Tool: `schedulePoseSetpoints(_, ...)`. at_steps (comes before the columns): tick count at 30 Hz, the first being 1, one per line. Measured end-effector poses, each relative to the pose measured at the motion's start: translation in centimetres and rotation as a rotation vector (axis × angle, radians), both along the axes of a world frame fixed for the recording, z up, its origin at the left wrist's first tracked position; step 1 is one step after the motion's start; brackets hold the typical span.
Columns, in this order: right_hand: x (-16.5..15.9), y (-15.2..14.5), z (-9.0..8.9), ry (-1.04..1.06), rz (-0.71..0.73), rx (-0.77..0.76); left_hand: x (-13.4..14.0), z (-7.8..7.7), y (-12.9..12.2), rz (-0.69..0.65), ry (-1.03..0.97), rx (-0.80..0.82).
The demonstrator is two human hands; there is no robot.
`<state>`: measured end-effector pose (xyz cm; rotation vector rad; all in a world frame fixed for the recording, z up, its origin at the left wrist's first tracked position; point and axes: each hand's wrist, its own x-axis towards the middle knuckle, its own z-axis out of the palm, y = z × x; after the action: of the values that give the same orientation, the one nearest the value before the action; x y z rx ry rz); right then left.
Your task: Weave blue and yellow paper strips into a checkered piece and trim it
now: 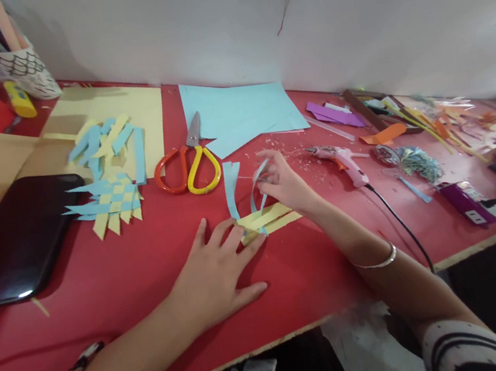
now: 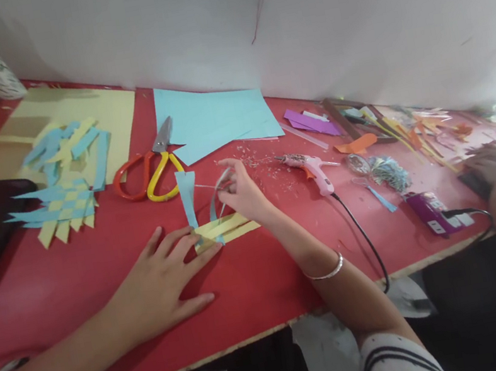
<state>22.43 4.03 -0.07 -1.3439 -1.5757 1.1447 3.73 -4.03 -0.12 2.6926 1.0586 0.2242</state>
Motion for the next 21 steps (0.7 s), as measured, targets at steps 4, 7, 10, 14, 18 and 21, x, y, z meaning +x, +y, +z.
schedulePoseSetpoints(4,0.6,0.4,0.2,-0.035,-0.077,0.009,0.0,-0.1,0.0,-0.002,-0.008,0.003)
schedulePoseSetpoints(7,0.5,0.3,0.2,-0.009,-0.08,0.007,0.0,-0.1,0.1,-0.008,-0.011,0.006)
schedulePoseSetpoints(10,0.2,0.1,0.1,0.043,-0.009,-0.005,0.0,-0.1,0.1,-0.011,0.0,0.005)
schedulePoseSetpoints(14,-0.1,0.1,0.0,0.084,0.025,0.026,0.0,-0.1,0.1,-0.013,0.006,0.013)
schedulePoseSetpoints(18,-0.6,0.3,-0.3,-0.006,0.04,0.071,0.0,-0.1,0.1,-0.01,0.009,0.014)
schedulePoseSetpoints(21,-1.0,0.4,-0.5,-0.157,0.021,0.148,0.0,0.0,0.0,-0.006,-0.004,0.006)
